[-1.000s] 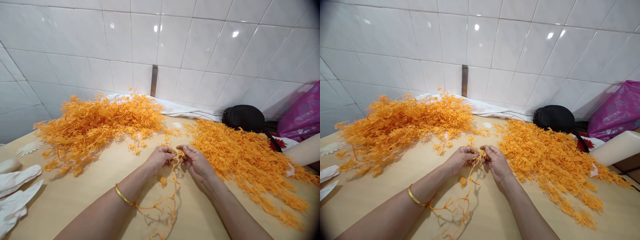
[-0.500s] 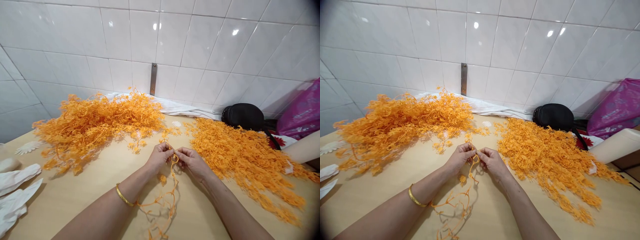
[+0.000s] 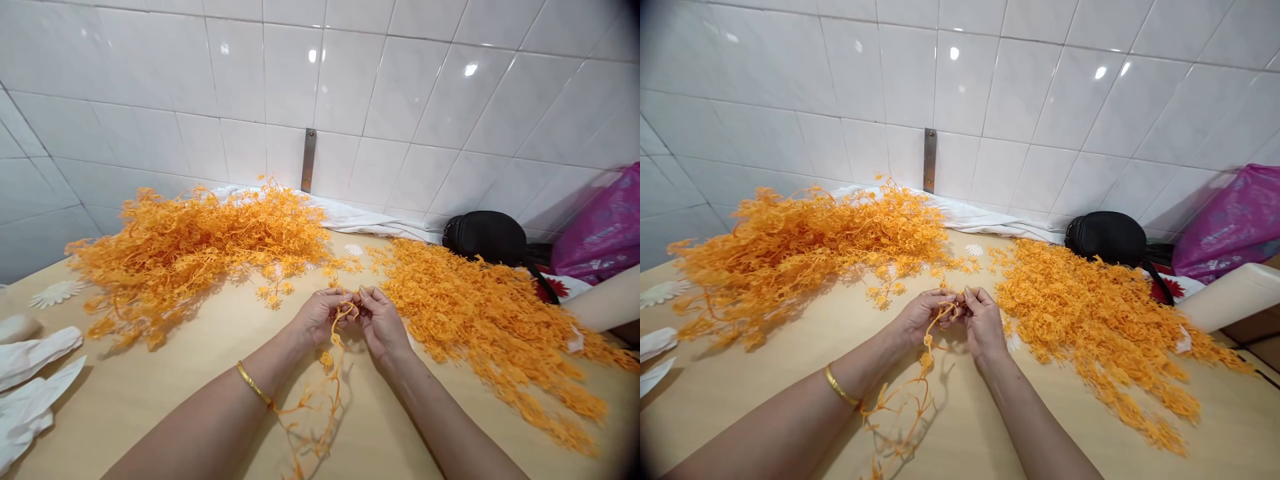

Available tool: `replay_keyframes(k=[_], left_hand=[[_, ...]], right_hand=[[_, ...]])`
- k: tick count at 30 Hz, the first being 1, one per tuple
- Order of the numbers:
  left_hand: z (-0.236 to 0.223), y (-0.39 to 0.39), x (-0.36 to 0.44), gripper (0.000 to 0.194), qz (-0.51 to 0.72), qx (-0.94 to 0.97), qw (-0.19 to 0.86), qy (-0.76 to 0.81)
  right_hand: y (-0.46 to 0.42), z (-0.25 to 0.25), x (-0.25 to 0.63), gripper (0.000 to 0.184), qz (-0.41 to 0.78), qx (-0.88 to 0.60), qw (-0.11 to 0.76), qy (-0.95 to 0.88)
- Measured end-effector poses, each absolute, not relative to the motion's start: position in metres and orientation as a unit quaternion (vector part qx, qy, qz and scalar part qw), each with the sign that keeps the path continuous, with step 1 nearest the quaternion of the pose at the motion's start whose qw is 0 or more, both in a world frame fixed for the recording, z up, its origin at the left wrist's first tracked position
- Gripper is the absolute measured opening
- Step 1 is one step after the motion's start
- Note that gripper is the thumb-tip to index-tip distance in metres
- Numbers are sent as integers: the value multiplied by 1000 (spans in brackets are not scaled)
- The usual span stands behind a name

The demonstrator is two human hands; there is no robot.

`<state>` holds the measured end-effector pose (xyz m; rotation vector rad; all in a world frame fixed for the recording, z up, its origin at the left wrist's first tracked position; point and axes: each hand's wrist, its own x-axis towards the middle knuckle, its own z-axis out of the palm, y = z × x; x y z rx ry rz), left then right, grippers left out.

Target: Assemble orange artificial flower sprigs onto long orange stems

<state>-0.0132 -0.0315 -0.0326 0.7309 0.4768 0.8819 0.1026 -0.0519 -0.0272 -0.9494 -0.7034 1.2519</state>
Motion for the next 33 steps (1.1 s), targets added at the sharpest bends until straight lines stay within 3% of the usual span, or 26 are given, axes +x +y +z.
replay_keyframes(k=[3,6,10,14,17,22,27,33], left_hand=[[-29,-29,-23,12,403,302,855,125],[-27,-25,-31,11,424,276,851,138],[-28,-19,-36,10,461,254,825,206],[-30,-20,-35,21,474,313,779,265],[-27,-23,-33,18,482,354,746,292],[-23,-26,-31,34,482,398,714,314],[-29,-24,-29,32,480,390,716,324],[-33,-24,-27,28,474,427,693,335]], right_hand=[[-48,-18,120,22,525,-405,710,-239],[-49,-13,133,16,516,-433,684,-280],[-62,-10,128,16,490,-527,509,-472],[-79,-8,114,13,370,-529,302,-701],[-90,-10,104,12,270,-535,221,-769],[-96,-21,89,22,179,-493,202,-827],[-92,-27,88,12,125,-446,212,-861],[-68,-29,124,16,-28,-579,168,-797]])
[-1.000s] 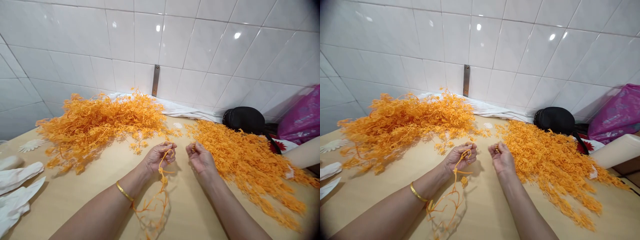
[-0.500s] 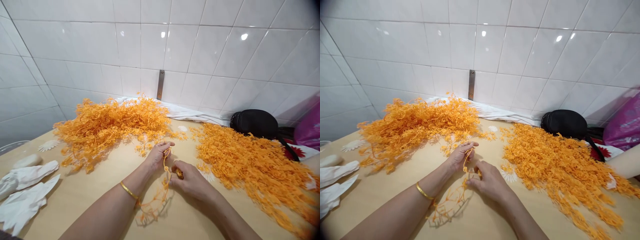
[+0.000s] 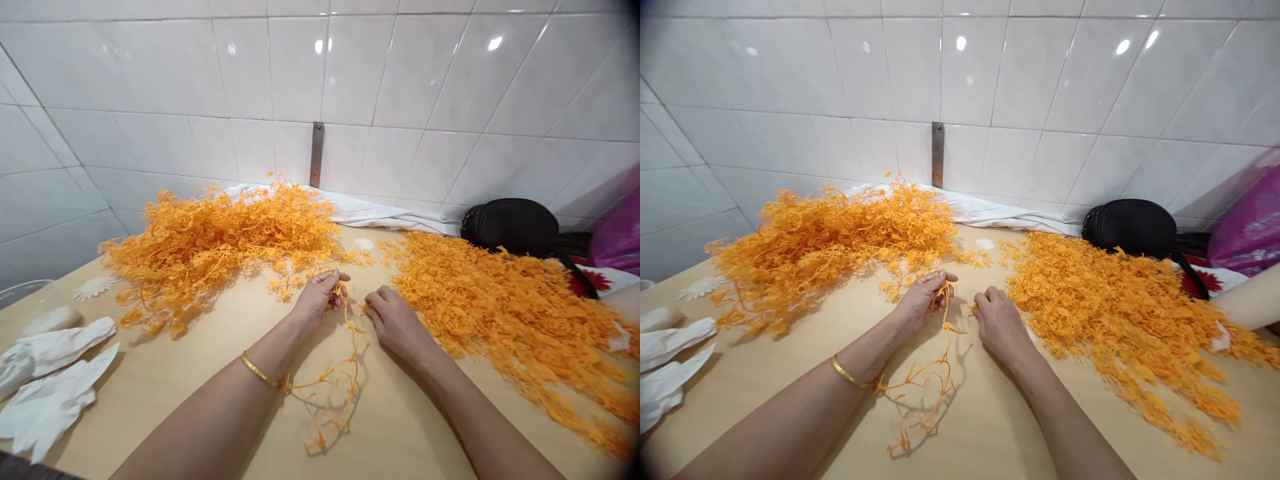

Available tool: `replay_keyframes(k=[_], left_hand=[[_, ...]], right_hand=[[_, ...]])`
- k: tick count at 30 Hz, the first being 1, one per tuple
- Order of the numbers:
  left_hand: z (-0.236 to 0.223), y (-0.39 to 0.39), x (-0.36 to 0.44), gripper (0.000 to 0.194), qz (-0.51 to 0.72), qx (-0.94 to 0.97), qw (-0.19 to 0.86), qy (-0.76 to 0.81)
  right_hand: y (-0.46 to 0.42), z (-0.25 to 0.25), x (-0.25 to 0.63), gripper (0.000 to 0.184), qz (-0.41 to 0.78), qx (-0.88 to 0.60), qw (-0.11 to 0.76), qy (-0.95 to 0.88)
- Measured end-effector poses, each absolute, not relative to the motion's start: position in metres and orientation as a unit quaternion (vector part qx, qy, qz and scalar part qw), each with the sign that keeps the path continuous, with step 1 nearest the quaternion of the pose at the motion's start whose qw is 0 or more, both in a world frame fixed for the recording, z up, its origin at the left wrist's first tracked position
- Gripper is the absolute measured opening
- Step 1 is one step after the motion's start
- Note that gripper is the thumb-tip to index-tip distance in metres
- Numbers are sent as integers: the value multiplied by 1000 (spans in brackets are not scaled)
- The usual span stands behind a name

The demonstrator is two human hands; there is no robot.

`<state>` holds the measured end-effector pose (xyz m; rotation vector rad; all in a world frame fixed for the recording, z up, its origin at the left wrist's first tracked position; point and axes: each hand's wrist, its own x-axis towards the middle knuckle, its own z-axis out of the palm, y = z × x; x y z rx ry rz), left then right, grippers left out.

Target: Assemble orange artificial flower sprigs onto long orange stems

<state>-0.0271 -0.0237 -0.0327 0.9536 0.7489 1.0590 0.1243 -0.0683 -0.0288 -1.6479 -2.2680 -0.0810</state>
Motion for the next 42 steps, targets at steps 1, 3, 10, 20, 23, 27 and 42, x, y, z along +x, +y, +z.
replay_keyframes(k=[1,3,10,20,23,27,42], left_hand=[[-33,-25,-26,27,466,440,685,346],[-33,-28,-22,23,459,475,656,366],[-35,-37,-12,16,366,579,627,371],[-39,-39,-12,11,364,573,655,332],[-33,-41,-13,7,397,506,706,296],[-28,-42,-13,18,425,437,747,266],[-41,-39,-3,15,468,436,702,313]], right_hand=[[-65,-29,131,16,-76,-604,156,-778],[-61,-27,141,18,-156,-638,149,-739],[-62,-19,139,17,81,-597,411,-685],[-62,-20,131,26,323,-542,450,-632],[-64,-21,128,16,326,-526,462,-635],[-67,-22,121,12,271,-543,453,-654],[-70,-26,109,28,495,-462,486,-553]])
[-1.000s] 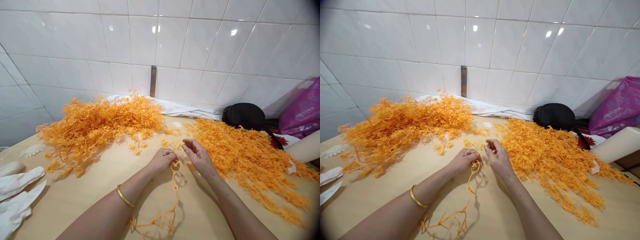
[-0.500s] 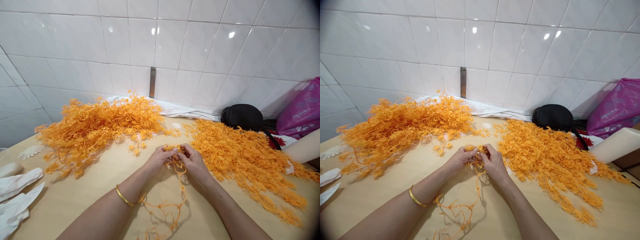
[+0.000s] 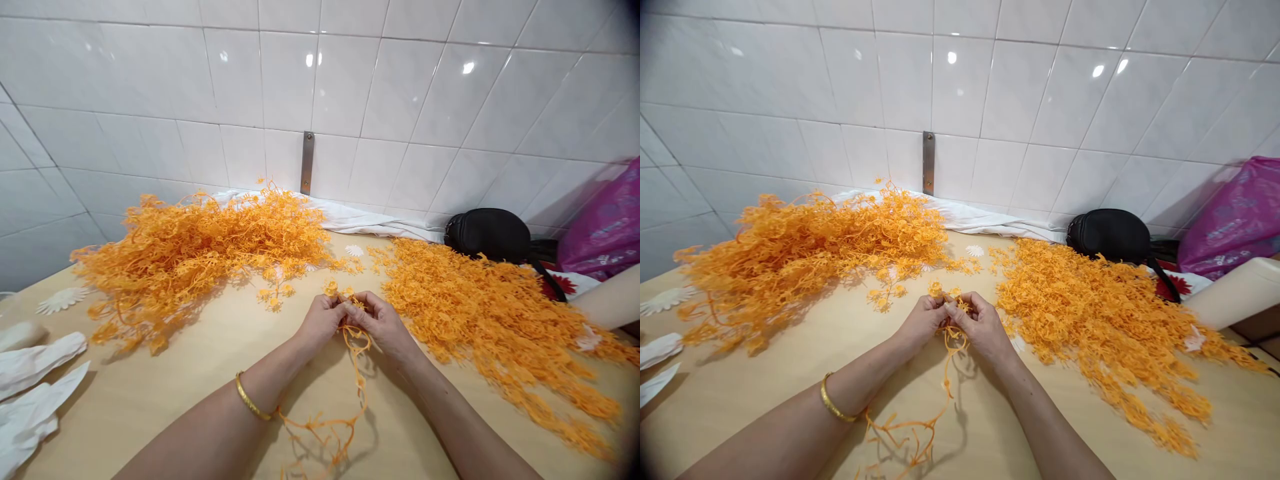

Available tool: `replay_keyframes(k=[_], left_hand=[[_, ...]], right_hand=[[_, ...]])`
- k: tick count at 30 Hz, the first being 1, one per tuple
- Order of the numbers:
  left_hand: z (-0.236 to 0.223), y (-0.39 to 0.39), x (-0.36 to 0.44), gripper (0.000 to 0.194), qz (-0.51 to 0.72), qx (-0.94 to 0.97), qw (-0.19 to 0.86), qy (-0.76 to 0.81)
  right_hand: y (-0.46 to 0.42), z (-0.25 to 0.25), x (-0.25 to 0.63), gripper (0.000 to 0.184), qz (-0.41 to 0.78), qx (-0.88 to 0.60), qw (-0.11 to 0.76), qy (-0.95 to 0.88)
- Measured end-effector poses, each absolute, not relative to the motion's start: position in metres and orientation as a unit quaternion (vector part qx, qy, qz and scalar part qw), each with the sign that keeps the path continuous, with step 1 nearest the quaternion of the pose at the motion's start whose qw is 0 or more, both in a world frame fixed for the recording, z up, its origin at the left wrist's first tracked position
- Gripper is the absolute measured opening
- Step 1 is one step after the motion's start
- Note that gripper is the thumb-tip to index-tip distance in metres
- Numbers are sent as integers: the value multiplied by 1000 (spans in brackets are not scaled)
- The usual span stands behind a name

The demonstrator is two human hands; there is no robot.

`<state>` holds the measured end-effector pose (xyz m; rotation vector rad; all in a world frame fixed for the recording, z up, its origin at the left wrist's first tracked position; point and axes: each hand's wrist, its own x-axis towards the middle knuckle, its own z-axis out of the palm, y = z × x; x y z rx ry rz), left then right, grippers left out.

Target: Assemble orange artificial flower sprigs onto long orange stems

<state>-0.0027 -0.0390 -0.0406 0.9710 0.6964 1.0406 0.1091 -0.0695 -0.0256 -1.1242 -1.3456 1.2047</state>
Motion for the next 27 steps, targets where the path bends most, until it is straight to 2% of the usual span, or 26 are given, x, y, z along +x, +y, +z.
replay_keyframes(k=[5,11,17,19,23,27], left_hand=[[-38,-39,-6,21,450,455,707,301],[-32,-36,-16,13,387,385,814,199],[-32,-35,-17,14,422,291,849,129],[-32,-36,-17,14,413,314,842,146],[-32,-36,-16,11,387,371,813,227],[-33,-35,-15,10,420,344,792,281]], right_hand=[[-67,-33,109,25,488,-455,508,-544],[-67,-27,110,24,566,-396,547,-473],[-64,-18,106,23,596,-356,622,-362],[-63,-19,107,23,577,-380,618,-376],[-61,-24,117,26,511,-471,558,-453],[-60,-26,125,25,431,-530,532,-500]])
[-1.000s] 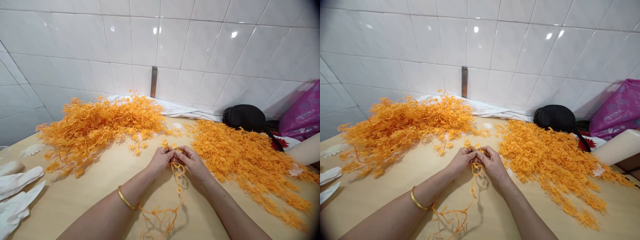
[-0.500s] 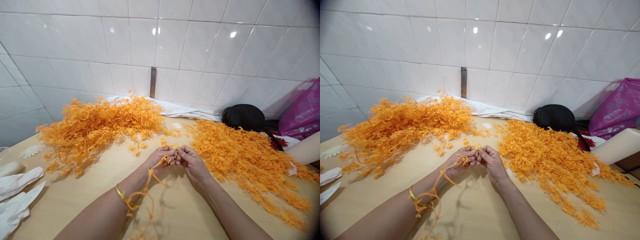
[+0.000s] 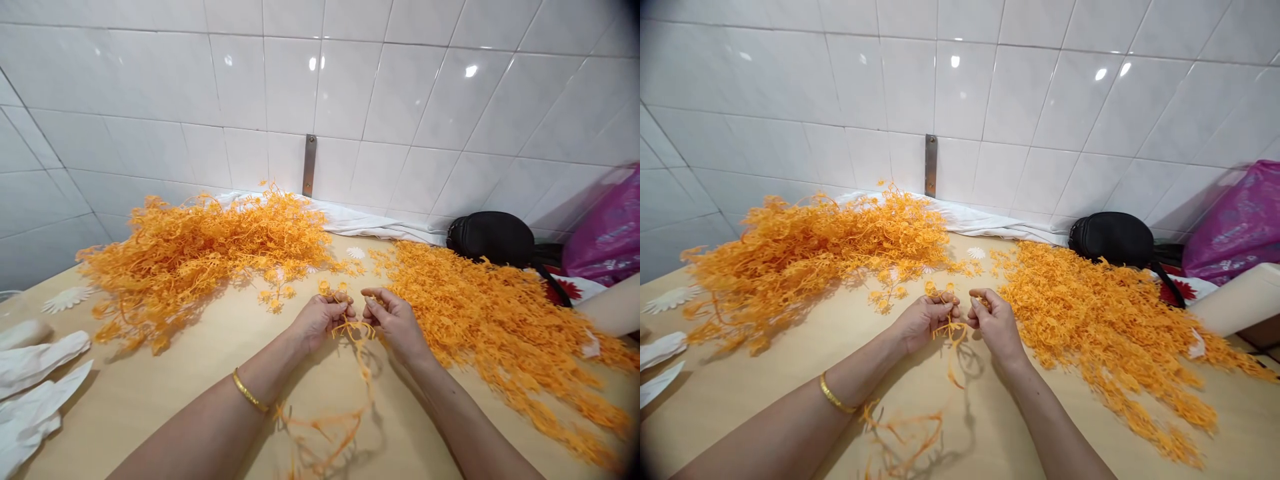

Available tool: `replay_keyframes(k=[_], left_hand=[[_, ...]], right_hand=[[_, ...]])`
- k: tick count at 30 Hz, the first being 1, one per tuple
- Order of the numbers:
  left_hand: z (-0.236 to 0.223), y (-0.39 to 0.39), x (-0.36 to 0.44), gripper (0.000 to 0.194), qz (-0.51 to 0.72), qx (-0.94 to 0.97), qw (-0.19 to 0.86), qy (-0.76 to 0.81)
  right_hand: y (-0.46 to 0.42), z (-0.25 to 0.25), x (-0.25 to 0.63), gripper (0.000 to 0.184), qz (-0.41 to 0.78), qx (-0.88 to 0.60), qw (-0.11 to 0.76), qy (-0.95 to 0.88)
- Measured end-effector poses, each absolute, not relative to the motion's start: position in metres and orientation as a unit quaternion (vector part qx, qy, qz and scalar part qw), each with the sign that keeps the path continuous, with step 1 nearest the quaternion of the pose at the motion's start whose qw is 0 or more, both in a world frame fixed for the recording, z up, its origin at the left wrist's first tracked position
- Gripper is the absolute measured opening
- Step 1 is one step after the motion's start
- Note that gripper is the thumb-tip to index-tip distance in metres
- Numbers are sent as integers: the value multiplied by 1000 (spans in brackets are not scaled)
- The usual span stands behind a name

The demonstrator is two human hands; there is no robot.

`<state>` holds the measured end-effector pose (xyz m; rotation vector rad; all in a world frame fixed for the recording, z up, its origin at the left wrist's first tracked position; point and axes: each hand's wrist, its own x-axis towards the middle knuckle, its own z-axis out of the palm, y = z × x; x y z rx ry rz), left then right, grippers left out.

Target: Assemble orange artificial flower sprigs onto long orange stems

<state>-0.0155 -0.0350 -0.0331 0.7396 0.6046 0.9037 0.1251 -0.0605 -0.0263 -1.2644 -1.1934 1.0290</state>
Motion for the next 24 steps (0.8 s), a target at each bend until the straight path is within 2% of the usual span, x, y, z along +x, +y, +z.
replay_keyframes(k=[3,7,10,13,16,19,24], left_hand=[[-33,-35,-15,8,409,346,789,301],[-31,-38,-14,8,375,373,790,311],[-31,-40,-14,9,354,388,791,314],[-30,-41,-12,7,339,415,780,322],[-28,-42,-11,2,325,448,769,320],[-25,-43,-11,13,341,444,767,314],[-30,-43,-9,32,378,444,742,330]], right_hand=[[-61,-24,125,23,425,-540,551,-474],[-63,-18,121,24,481,-492,575,-443],[-65,-17,115,28,489,-484,543,-483],[-66,-21,109,29,452,-500,480,-561],[-65,-25,110,25,354,-512,463,-631],[-63,-28,114,28,274,-531,472,-648],[-66,-28,112,23,252,-541,466,-653]])
